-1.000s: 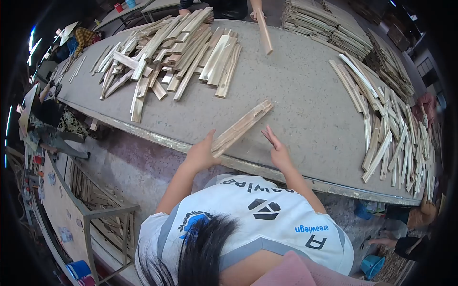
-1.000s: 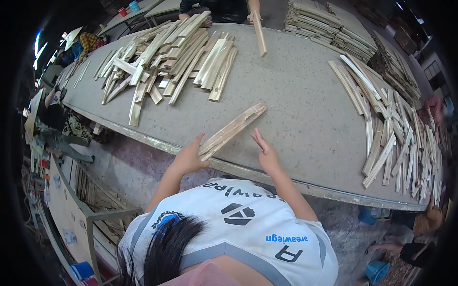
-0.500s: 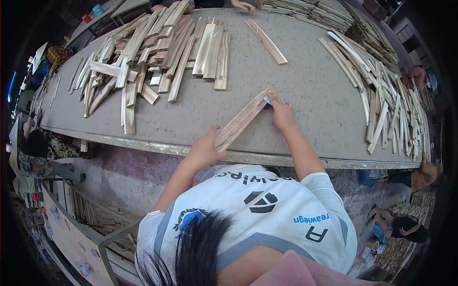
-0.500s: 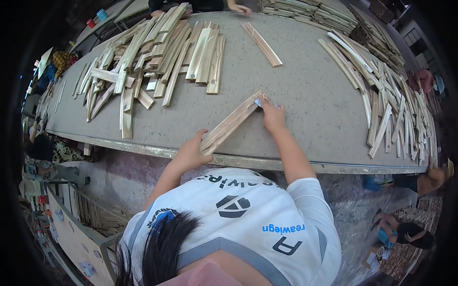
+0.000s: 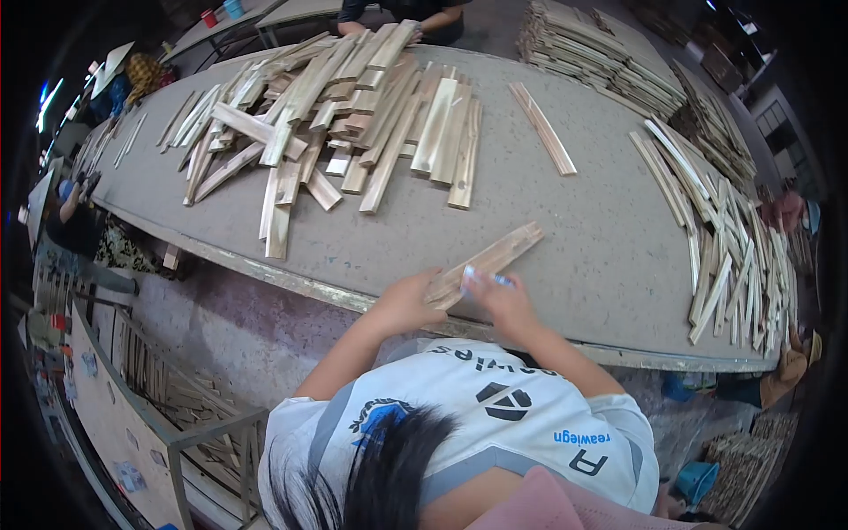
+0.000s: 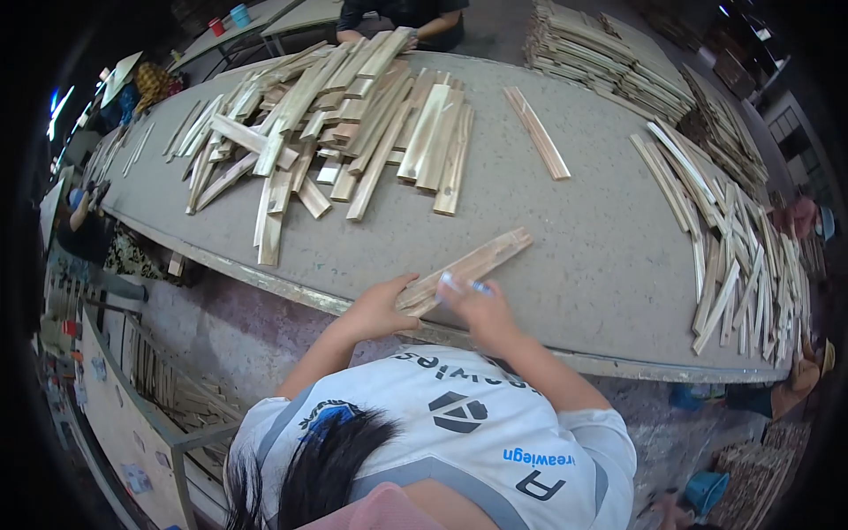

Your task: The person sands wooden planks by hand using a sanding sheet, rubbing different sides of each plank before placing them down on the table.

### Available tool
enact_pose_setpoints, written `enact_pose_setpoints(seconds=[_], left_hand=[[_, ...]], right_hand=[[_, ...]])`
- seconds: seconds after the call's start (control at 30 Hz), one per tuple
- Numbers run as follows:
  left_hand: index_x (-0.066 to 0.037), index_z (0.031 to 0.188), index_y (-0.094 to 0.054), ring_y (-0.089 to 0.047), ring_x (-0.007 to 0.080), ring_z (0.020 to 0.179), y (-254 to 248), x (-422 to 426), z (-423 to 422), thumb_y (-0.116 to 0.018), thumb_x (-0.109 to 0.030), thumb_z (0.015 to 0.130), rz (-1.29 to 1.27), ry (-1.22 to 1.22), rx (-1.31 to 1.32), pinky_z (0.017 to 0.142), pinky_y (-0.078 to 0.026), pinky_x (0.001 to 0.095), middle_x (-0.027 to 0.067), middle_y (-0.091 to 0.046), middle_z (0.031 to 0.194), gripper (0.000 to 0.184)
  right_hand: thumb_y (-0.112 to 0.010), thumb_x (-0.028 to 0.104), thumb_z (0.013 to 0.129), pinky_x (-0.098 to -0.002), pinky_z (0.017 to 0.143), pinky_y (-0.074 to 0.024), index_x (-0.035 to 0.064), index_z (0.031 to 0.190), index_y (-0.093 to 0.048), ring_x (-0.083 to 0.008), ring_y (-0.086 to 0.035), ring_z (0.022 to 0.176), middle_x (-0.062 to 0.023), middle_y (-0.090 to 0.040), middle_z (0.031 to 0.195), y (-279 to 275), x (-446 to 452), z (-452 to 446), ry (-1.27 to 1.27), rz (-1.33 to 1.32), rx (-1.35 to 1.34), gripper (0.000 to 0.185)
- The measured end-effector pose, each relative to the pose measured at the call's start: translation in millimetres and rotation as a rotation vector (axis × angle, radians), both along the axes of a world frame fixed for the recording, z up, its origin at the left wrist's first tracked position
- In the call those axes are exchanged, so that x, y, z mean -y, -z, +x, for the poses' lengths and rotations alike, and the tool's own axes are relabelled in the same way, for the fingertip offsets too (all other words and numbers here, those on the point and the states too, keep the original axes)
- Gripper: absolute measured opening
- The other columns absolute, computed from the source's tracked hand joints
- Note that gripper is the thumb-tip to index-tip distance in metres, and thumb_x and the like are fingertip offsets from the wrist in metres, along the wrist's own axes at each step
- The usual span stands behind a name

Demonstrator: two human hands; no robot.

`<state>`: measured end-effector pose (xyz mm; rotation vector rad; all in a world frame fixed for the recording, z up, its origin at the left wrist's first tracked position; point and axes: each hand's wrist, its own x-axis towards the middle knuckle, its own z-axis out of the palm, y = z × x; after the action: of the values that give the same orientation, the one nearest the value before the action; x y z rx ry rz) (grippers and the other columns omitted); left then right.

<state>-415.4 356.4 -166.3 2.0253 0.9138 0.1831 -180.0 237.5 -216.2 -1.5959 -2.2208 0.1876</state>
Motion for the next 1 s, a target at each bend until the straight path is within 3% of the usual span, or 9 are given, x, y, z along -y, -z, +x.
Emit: enact_pose_setpoints(seconds=[0.1,0.17,0.33,0.4,0.47,0.6,0.73,0.83,1.0], left_hand=[[0.002,0.138,-0.053,-0.065,0.0413,0.108,-5.8,-4.1,-17.8,-0.076,-0.027,0.068,0.042,0.021,0.001,0.094,-0.051,0.0429,0.0291,-0.065,0.120,0.079],[0.003,0.136,-0.055,-0.065,0.0402,0.109,-20.2,-3.2,-17.5,-0.076,-0.028,0.067,-0.119,0.047,-0.054,0.095,-0.051,0.0424,0.0278,-0.066,0.120,0.078],[0.004,0.139,-0.053,-0.064,0.0387,0.115,-25.7,-8.3,-17.4,-0.076,-0.027,0.068,-0.171,0.022,-0.005,0.100,-0.049,0.0396,0.0292,-0.064,0.124,0.081],[0.005,0.140,-0.052,-0.065,0.0389,0.112,-16.5,-14.1,-21.0,-0.076,-0.028,0.069,-0.233,0.015,0.001,0.098,-0.050,0.0399,0.0291,-0.065,0.122,0.082],[0.005,0.141,-0.051,-0.065,0.0388,0.111,-12.1,-20.6,-24.7,-0.076,-0.029,0.069,-0.156,0.035,0.008,0.096,-0.051,0.0401,0.0288,-0.065,0.120,0.083],[0.005,0.142,-0.048,-0.067,0.0383,0.106,-14.2,-20.3,-26.8,-0.075,-0.029,0.069,-0.108,0.119,0.000,0.091,-0.053,0.0405,0.0282,-0.067,0.117,0.085],[0.004,0.143,-0.047,-0.067,0.0382,0.106,-20.2,-19.8,-26.5,-0.075,-0.029,0.069,-0.141,0.055,0.010,0.090,-0.053,0.0407,0.0285,-0.066,0.119,0.086],[0.004,0.145,-0.045,-0.067,0.0395,0.105,-13.3,-27.0,-28.6,-0.075,-0.030,0.069,-0.129,0.095,0.043,0.090,-0.054,0.0418,0.0290,-0.066,0.118,0.088],[0.002,0.144,-0.046,-0.065,0.0420,0.107,-15.5,-22.4,-29.7,-0.077,-0.028,0.067,-0.040,0.092,0.000,0.092,-0.052,0.0427,0.0301,-0.065,0.118,0.088]], right_hand=[[-0.050,-0.001,0.089,-0.0544,0.109,-0.0331,0.0183,0.149,-0.046,-0.0286,-0.057,0.130,-0.0132,-0.057,0.143,17.9,-8.3,26.1,0.095,-0.128,0.053,0.064],[-0.046,-0.002,0.091,-0.0538,0.109,-0.0327,0.0184,0.147,-0.049,-0.0267,-0.056,0.131,-0.0106,-0.059,0.142,39.3,-26.1,77.0,0.539,-0.203,-0.023,0.059],[-0.044,-0.002,0.093,-0.0540,0.106,-0.0337,0.0165,0.144,-0.051,-0.0240,-0.057,0.130,-0.0112,-0.061,0.140,0.8,-37.5,12.2,0.174,-0.048,0.097,0.056],[-0.044,-0.003,0.092,-0.0543,0.107,-0.0329,0.0159,0.145,-0.051,-0.0238,-0.057,0.131,-0.0123,-0.062,0.138,-22.1,-26.9,-21.3,-0.099,-0.074,-0.067,0.056],[-0.044,-0.005,0.091,-0.0517,0.108,-0.0325,0.0158,0.145,-0.052,-0.0249,-0.058,0.128,-0.0113,-0.063,0.137,1.6,-30.1,6.2,-0.050,-0.061,-0.010,0.057],[-0.044,-0.008,0.090,-0.0464,0.108,-0.0338,0.0137,0.143,-0.055,-0.0268,-0.061,0.120,-0.0130,-0.066,0.132,52.7,-52.6,91.2,0.506,-0.099,-0.024,0.059],[-0.044,-0.010,0.087,-0.0470,0.109,-0.0318,0.0125,0.143,-0.054,-0.0263,-0.060,0.122,-0.0130,-0.066,0.131,3.7,-50.8,7.7,0.176,-0.023,-0.010,0.061],[-0.042,-0.014,0.081,-0.0512,0.111,-0.0280,0.0133,0.145,-0.053,-0.0219,-0.057,0.130,-0.0065,-0.062,0.139,-20.1,-31.7,-29.2,-0.086,-0.152,-0.071,0.070],[-0.046,-0.014,0.077,-0.0513,0.111,-0.0282,0.0129,0.146,-0.051,-0.0228,-0.054,0.134,-0.0066,-0.058,0.144,35.9,-57.3,75.4,0.314,-0.130,-0.029,0.074]])
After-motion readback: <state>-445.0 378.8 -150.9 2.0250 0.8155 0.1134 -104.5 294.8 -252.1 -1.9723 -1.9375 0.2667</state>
